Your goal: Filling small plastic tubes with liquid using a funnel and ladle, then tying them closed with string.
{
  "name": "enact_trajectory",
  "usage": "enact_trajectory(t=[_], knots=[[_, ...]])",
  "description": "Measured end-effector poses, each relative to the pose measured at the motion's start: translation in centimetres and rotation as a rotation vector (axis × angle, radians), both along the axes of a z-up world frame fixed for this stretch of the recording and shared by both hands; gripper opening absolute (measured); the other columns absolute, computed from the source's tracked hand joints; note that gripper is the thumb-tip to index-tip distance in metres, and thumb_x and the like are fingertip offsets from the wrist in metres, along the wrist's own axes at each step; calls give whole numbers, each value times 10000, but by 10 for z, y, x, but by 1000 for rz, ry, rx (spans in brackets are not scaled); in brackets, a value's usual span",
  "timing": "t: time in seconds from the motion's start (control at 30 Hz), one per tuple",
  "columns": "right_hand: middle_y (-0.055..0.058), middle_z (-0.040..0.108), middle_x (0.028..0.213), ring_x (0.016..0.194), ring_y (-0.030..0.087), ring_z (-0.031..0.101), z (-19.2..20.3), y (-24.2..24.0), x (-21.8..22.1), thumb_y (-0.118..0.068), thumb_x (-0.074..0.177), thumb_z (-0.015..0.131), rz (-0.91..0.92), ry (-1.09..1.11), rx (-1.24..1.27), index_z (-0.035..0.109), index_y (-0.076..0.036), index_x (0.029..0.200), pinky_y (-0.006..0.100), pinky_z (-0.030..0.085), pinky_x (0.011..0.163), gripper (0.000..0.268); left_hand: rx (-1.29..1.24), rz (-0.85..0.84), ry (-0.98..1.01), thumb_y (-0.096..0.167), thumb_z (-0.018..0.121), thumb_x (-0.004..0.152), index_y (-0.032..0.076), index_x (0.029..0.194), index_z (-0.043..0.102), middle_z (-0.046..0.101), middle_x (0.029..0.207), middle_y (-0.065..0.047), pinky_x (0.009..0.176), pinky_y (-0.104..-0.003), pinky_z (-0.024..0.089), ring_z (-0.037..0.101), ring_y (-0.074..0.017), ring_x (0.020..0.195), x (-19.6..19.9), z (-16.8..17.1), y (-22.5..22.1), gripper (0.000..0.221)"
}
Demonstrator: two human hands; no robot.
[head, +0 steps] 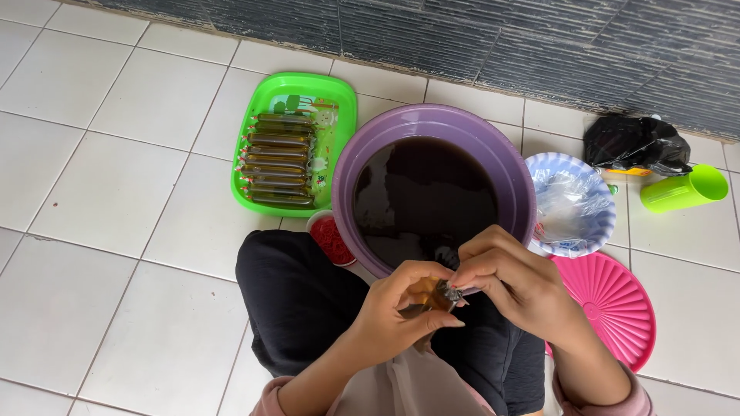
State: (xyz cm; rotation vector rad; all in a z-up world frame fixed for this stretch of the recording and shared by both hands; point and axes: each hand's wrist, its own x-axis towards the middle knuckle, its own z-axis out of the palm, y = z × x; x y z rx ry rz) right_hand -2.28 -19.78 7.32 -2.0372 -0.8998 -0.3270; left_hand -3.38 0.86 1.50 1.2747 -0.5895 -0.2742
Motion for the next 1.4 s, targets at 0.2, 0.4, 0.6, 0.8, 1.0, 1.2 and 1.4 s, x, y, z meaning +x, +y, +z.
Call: enact_trajectory(t=[0.2, 0.4, 0.6, 0.8, 1.0, 1.2, 1.4], knots=[[81, 585, 1242, 1006, 182, 588, -20, -1, 10, -428, 1039, 481, -48, 221, 73, 473, -62, 1409, 313, 534, 890, 521, -128, 71, 19, 108, 686, 988, 48, 1340, 516, 680, 1227, -202, 985, -364, 625, 744, -268, 1041, -1, -8, 2, 395], [62, 675, 1270, 1178, 167, 643, -74, 11, 31, -481, 1018, 431, 68, 678, 19, 578, -53, 1366, 307, 472, 1021, 571, -332, 188, 109, -3, 683, 978, 24, 1285, 559, 678, 1259, -210, 1022, -391, 593, 722, -297, 1077, 7, -31, 15, 332], [117, 668, 1247, 1160, 268, 725, -152, 58, 34, -635, 897, 473, 323, 1395, 212, 455, -112, 1468, 434, 612, 982, 774, -374, 625, 128, 126, 663, 1002, 65, 1315, 496, 676, 1212, -233, 870, -436, 649, 743, -338, 994, 22, -66, 47, 360], [101, 719, 1064, 912, 218, 705, -177, 105, 49, -288, 979, 631, 172, 1423, 699, 591, -49, 1390, 315, 580, 839, 477, -477, 810, 246, 159, 574, 1042, 174, 1430, 332, 628, 1307, -270, 1113, -469, 512, 683, -421, 1212, 39, -84, 85, 458], [125, 674, 1128, 990, 211, 695, -221, 143, 96, -152, 1038, 615, -227, 1184, 992, 587, -2, 1241, 325, 571, 909, 254, -119, 1036, 252, 201, 558, 1051, 66, 1365, 416, 566, 1442, -201, 1091, -406, 502, 604, -270, 1277, 85, -114, 128, 370], [93, 468, 1157, 1094, 189, 577, -206, 192, 162, -158, 1043, 577, -389, 1138, 987, 469, 80, 1435, 308, 521, 1054, 471, 26, 1144, 397, 148, 594, 1038, 13, 1419, 535, 538, 1483, -196, 1083, -440, 529, 585, -326, 1328, 151, -166, 159, 409], [120, 403, 1211, 1124, 227, 530, -254, 234, 258, -126, 1054, 577, -548, 1040, 956, 390, 34, 1456, 439, 523, 1089, 472, 133, 1281, 144, -27, 555, 1019, -26, 1529, 435, 533, 1359, -303, 1073, -516, 497, 587, -448, 1277, 266, -270, 182, 523]])
